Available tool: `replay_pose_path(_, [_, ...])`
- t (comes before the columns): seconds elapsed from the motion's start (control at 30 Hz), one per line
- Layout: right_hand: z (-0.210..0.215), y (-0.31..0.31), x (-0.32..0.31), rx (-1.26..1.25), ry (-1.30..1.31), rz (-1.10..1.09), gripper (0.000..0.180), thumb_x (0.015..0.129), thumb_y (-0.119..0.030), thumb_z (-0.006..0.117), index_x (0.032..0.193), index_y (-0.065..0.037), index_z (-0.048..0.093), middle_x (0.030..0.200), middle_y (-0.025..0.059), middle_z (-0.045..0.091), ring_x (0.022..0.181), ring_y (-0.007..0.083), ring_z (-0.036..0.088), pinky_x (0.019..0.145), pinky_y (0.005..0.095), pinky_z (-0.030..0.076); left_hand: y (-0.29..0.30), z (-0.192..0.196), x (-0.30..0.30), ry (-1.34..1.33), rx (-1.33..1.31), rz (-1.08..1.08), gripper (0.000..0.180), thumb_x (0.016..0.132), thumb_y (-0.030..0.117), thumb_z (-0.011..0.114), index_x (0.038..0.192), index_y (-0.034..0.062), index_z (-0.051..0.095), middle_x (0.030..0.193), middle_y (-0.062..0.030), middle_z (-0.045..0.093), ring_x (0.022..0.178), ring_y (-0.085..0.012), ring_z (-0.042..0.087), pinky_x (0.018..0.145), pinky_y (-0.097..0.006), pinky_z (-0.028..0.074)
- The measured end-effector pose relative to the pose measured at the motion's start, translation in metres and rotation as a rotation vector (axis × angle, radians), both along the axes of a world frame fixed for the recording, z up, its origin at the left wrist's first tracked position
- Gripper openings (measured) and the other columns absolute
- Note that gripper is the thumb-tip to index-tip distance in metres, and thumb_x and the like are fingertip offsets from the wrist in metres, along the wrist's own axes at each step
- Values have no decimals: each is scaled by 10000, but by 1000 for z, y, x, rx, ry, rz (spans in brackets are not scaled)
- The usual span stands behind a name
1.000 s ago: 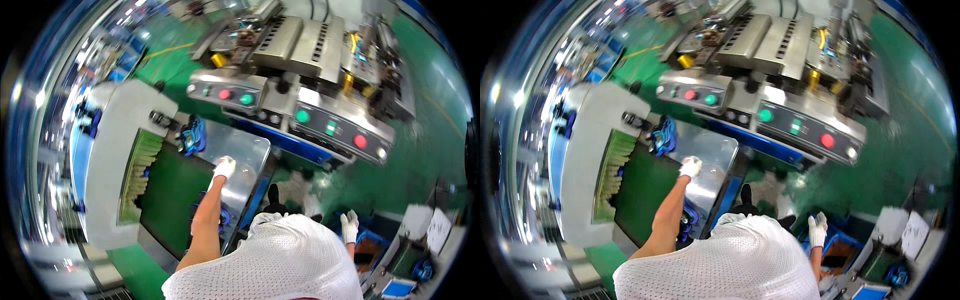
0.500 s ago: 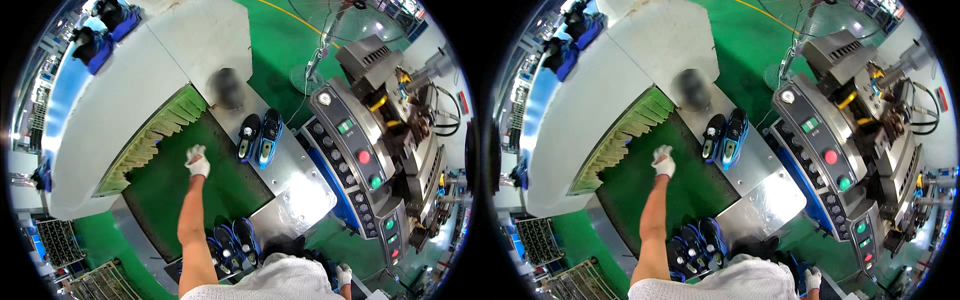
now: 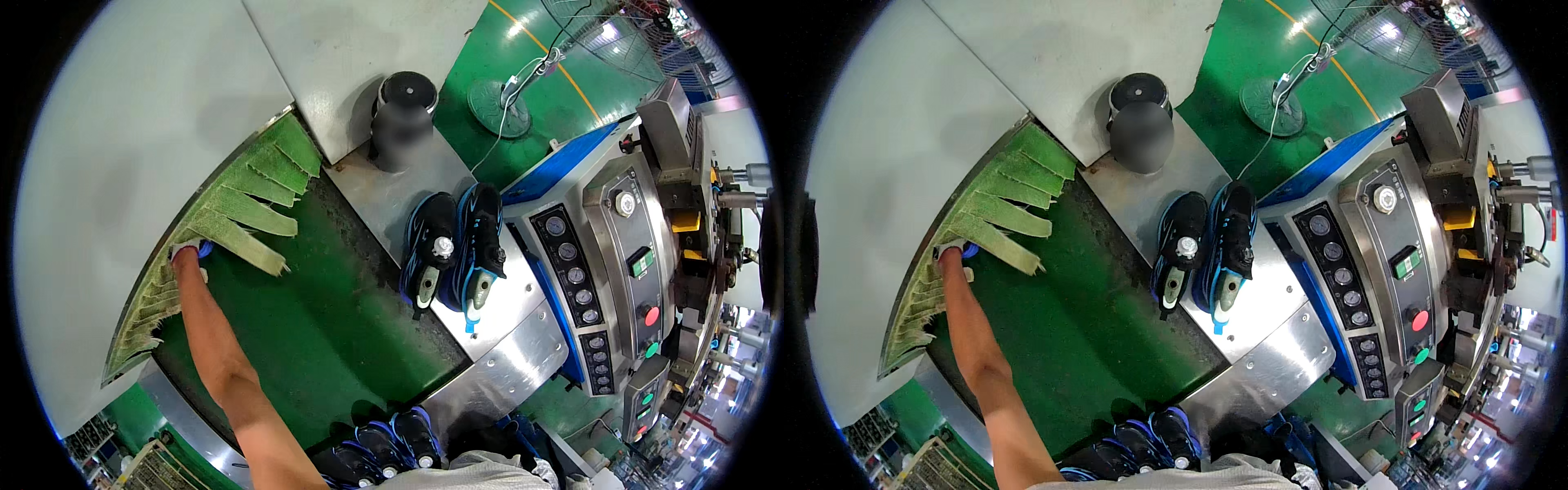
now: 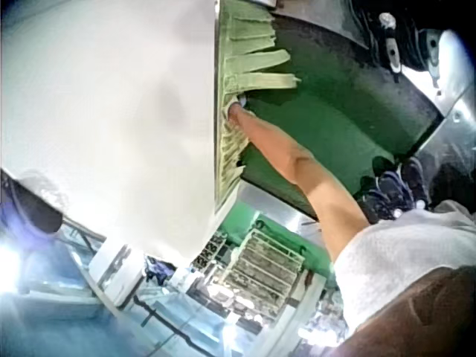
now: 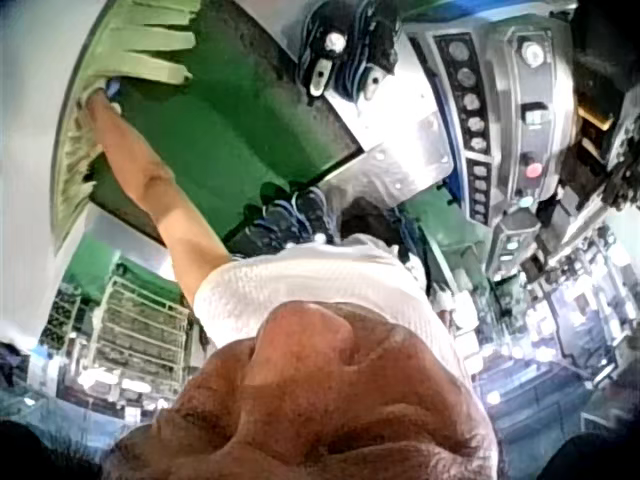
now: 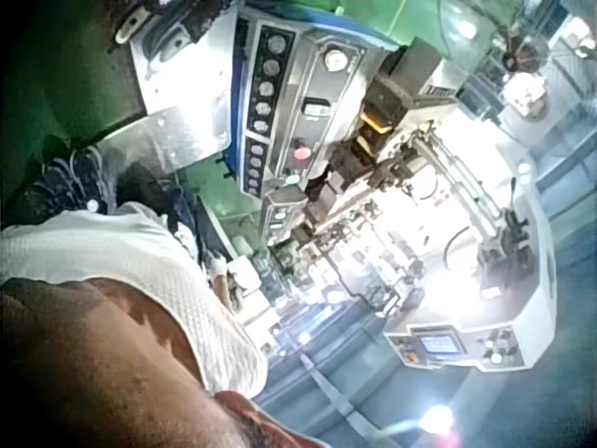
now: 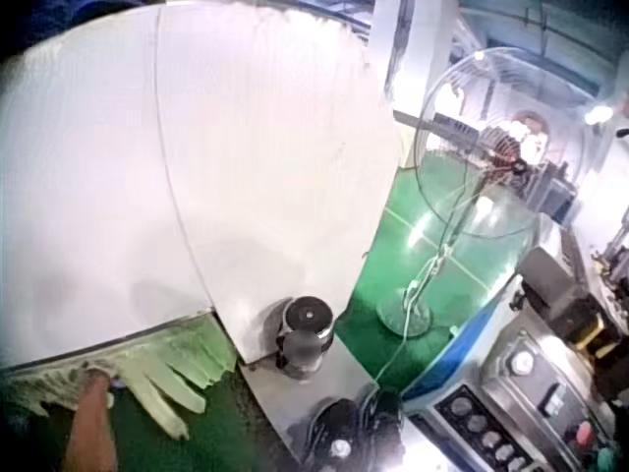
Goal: The person repeatedly picks up blue and black shoes from a conveyor belt, places them into a machine fixture, and removes them after processing. The operator handles the shoes one at a time, moving them between the belt and the machine.
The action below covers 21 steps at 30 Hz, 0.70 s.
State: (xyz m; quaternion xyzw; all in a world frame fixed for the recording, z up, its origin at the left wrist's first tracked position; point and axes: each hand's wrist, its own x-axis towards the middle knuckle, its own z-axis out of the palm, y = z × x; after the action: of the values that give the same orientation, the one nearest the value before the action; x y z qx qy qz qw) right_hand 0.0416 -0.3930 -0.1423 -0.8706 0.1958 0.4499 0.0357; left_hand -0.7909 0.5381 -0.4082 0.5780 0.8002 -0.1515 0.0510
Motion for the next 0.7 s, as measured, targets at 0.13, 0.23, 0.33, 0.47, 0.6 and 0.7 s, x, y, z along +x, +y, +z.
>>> replay_pose_path(0.13, [-1, 90, -14, 60, 20, 107, 170, 1007, -228, 618, 1086, -93, 684, 867, 78, 645, 717, 205, 547, 630, 392, 470, -46, 19, 24, -57, 12, -54, 467, 852, 475, 683, 1014, 37, 695, 988, -227, 716, 941, -415, 682, 826, -533, 534])
replay_pose_path(0.23, [-25, 115, -9, 84, -50, 451, 269, 930, -253, 676, 1106, -50, 699, 983, 100, 668, 825, 198, 614, 691, 387, 518, -121, 50, 107, -216, 229, -160, 518, 834, 516, 713, 1037, 40, 687, 999, -233, 713, 947, -414, 680, 832, -533, 530])
replay_pose_path(0.33, [-22, 204, -27, 89, -32, 1130, 433, 918, -432, 587, 1231, -147, 680, 1287, 193, 638, 1180, 399, 588, 962, 466, 514, -226, 123, 191, -392, 163, -164, 562, 799, 499, 762, 1122, 65, 608, 1011, -198, 693, 945, -410, 671, 822, -531, 523])
replay_pose_path(0.47, [-85, 256, -13, 320, -39, 1211, 679, 882, -465, 666, 1412, -54, 561, 1445, 196, 561, 1350, 362, 505, 1133, 431, 393, -334, 158, 259, -515, 160, -138, 514, 784, 497, 776, 1039, 75, 633, 974, -193, 689, 939, -422, 665, 787, -532, 514])
replay_pose_path(0.6, [-49, 343, -68, 786, 76, 1033, 688, 894, -395, 744, 1394, 31, 541, 1333, 199, 650, 1272, 258, 607, 1067, 355, 477, -422, 227, 354, -872, 208, 81, 435, 839, 396, 755, 1044, 24, 660, 889, -138, 689, 841, -290, 671, 768, -453, 521])
replay_pose_path(0.7, [-46, 369, -87, 1019, 607, 544, 661, 953, -456, 676, 1359, 55, 570, 1281, 176, 683, 1161, 221, 658, 977, 323, 527, -476, 286, 421, -1637, 83, 278, 367, 907, 271, 684, 1110, -26, 611, 992, -68, 635, 912, -158, 575, 871, -333, 481])
